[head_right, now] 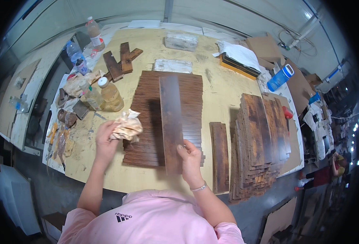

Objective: The person applies a liquid from a bottle to a cloth and uses it to wipe and polish individual wooden planks, placing them on a stack when finished.

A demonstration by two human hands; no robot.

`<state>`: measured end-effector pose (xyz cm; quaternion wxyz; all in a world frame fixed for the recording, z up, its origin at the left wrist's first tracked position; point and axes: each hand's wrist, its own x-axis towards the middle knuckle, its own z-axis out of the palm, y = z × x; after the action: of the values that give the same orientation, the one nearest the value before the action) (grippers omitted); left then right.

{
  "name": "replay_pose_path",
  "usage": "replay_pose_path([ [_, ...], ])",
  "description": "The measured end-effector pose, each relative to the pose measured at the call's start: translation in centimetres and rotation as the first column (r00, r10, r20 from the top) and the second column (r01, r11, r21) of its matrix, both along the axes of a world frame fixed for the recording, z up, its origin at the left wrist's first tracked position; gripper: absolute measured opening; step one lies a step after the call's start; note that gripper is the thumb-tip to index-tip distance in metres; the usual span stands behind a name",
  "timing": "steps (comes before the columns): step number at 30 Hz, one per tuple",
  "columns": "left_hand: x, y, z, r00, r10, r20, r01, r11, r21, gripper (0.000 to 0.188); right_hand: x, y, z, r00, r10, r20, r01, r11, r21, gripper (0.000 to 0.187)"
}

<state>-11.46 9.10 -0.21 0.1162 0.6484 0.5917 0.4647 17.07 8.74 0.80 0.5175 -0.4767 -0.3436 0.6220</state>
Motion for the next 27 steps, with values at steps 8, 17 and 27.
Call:
replay_pose_path([
  [8, 8.4, -7.1, -2.8, 0.690, -0.723, 0.023, 0.722, 0.691, 0.031, 0.052, -2.0, 0.7, -0.8, 0.995, -0.058, 0.078, 0.066, 0.993, -0.098, 0.030],
  [17, 10.7, -5.2, 1.6, 0.896, -0.408, -0.175, 0.432, 0.891, 0.140, 0.053, 0.6, -0.3, -4.2, 0.969, 0.234, 0.085, -0.232, 0.972, -0.022, 0.024],
  [27, -3.6, -0.3, 4.4, 0.917, 0.271, 0.292, -0.215, 0.954, -0.208, 0.040, 1.5, -2.7, -1.6, 0.741, 0.491, 0.458, -0.573, 0.818, 0.051, 0.022],
])
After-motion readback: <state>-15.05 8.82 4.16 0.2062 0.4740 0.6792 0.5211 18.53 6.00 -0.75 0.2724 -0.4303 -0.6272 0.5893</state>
